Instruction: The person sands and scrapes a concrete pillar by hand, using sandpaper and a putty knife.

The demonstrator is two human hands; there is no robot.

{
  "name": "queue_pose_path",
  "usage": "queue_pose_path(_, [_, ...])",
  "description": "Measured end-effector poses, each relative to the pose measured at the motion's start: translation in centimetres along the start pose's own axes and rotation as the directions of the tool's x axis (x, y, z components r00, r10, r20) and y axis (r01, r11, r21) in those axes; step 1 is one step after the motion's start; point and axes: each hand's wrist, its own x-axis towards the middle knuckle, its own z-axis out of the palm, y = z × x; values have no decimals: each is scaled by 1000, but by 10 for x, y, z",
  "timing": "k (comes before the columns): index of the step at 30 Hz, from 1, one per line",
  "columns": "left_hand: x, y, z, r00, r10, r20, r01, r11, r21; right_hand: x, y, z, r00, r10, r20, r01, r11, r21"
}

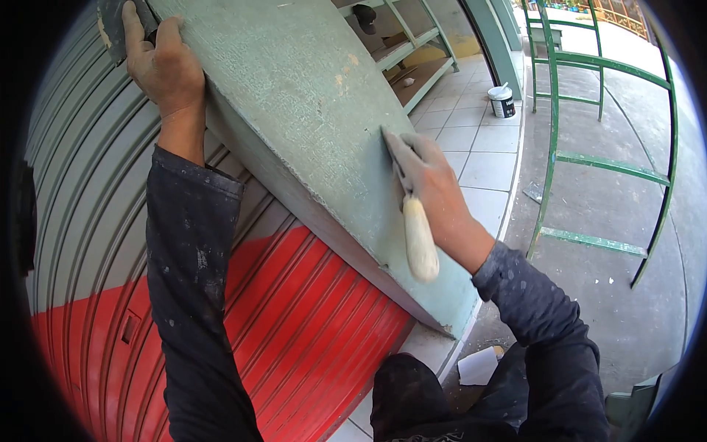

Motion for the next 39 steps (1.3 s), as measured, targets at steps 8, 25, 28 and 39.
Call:
queue_pose_path(8, [-2,3,4,999,-21,-27,20,999,-45,16,6,-1,1000,-19,-20,20,999,34])
queue_pose_path(25, [1,-8,5,1000,-6,-27,1,985,-174,15,16,-1,989,-132,-74,129,991,-45])
queue_pose_path(28, [-2,3,2,999,-32,-5,32,996,-85,21,36,-5,999,-31,16,31,999,8])
queue_pose_path(39, [-4,16,5,999,-36,-14,32,979,-200,43,-24,-8,963,-263,-61,264,965,2])
